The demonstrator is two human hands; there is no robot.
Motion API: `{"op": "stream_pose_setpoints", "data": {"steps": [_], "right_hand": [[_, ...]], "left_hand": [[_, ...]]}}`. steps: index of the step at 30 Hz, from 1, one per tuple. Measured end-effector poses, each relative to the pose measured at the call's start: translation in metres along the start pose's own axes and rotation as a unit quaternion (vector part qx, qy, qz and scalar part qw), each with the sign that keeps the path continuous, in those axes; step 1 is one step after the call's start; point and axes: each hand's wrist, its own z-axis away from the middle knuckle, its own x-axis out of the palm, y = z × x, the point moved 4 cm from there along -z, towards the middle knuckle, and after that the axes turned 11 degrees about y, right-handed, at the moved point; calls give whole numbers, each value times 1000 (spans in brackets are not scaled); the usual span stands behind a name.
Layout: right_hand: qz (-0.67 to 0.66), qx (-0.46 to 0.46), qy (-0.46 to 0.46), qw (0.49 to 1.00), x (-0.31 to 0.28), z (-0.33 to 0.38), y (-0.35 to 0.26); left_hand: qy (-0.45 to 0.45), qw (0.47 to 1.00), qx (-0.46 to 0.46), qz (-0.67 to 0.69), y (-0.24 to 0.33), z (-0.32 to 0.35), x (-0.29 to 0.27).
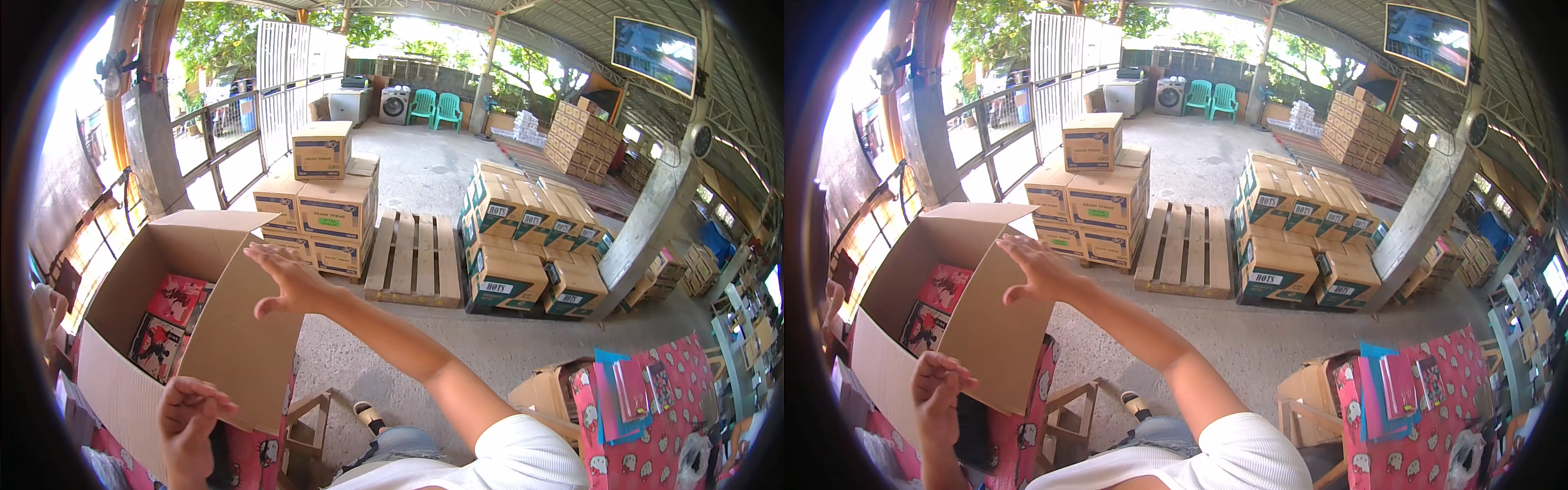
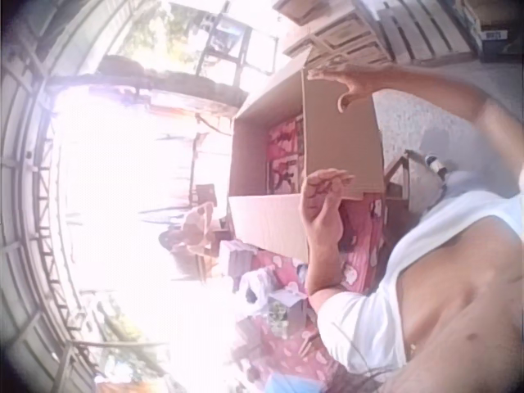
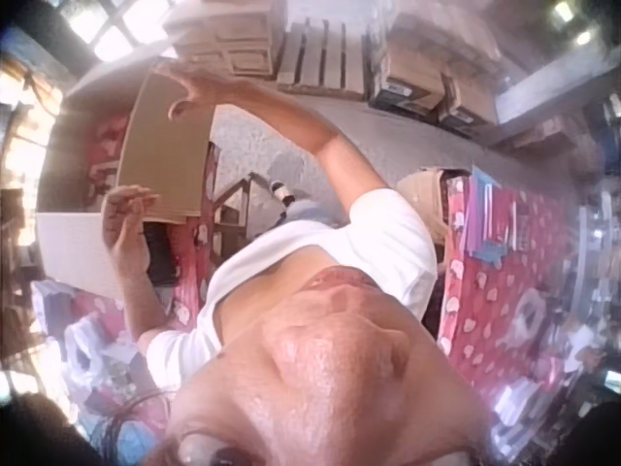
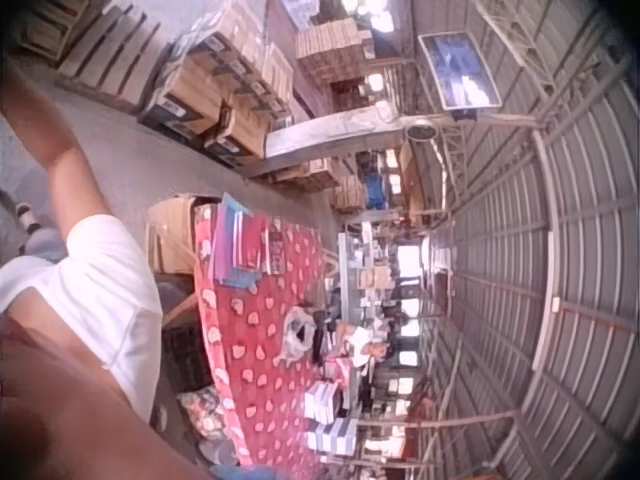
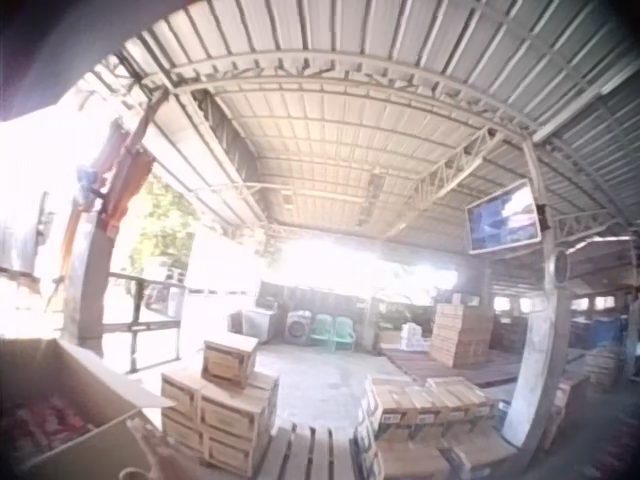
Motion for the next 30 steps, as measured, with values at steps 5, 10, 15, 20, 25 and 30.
{"op": "stream_pose_setpoints", "data": {"steps": [5, 10, 15, 20, 25, 30], "right_hand": [[-22, 45, -47, 998, 45, -27, 64], [-37, -41, -5, 998, 55, -47, 107], [-59, -139, 94, 984, 77, -55, 126], [-146, -120, 159, 969, 96, -56, 139], [-177, -113, 177, 962, 113, -55, 145], [-183, -107, 183, 960, 102, -55, 144]], "left_hand": [[51, 992, 39, -108, 13, -46, -8], [187, 974, 9, -124, 9, -83, -44], [253, 946, -28, -200, -14, -121, -71], [292, 925, -128, -206, -43, -151, -103], [418, 805, -296, -298, -62, -159, -145], [438, 768, -451, -120, -92, -143, -201]]}}
